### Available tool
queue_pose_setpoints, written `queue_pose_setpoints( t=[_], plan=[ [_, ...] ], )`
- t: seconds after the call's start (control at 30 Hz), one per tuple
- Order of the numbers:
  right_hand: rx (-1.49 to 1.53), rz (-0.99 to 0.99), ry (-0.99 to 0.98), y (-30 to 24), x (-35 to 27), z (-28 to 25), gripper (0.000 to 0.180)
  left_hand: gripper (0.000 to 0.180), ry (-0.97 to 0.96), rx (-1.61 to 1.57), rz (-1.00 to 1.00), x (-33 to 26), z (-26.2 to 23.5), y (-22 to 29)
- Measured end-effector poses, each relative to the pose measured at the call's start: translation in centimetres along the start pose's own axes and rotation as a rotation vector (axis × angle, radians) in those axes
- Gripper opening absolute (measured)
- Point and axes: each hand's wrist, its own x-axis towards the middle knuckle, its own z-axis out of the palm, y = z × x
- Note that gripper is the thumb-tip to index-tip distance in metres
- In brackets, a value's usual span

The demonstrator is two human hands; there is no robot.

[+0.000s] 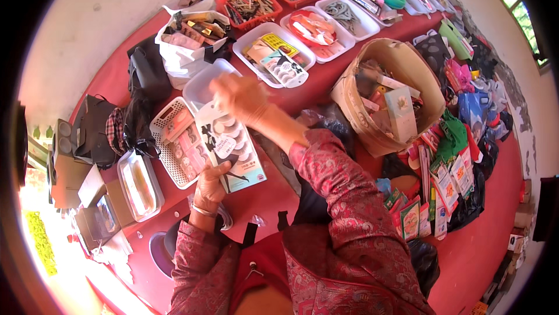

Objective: The person sits on the floor and organizes small packaged items, such as cosmetic pads and wipes, into white plastic baskets. They pick up items from a pile, wipe them with a cloth, and place them into the baskets.

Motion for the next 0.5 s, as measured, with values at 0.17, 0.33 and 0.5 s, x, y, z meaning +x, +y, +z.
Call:
queue_pose_setpoints(
  t=[0.17,0.33,0.5],
  plan=[
    [0.356,0.875,-0.221,5.9,-1.4,-0.6,0.033,0.042,0.087,-0.115,0.129,0.8,-1.3,1.5],
    [0.988,0.799,-0.777,-2.1,-1.4,-2.1,0.042,0.044,0.127,-0.179,0.239,0.7,-1.5,2.6],
    [1.048,0.553,-0.887,-0.1,-0.6,-3.4,0.022,0.049,-0.272,-0.283,0.201,-0.2,-0.8,3.3]
  ],
)
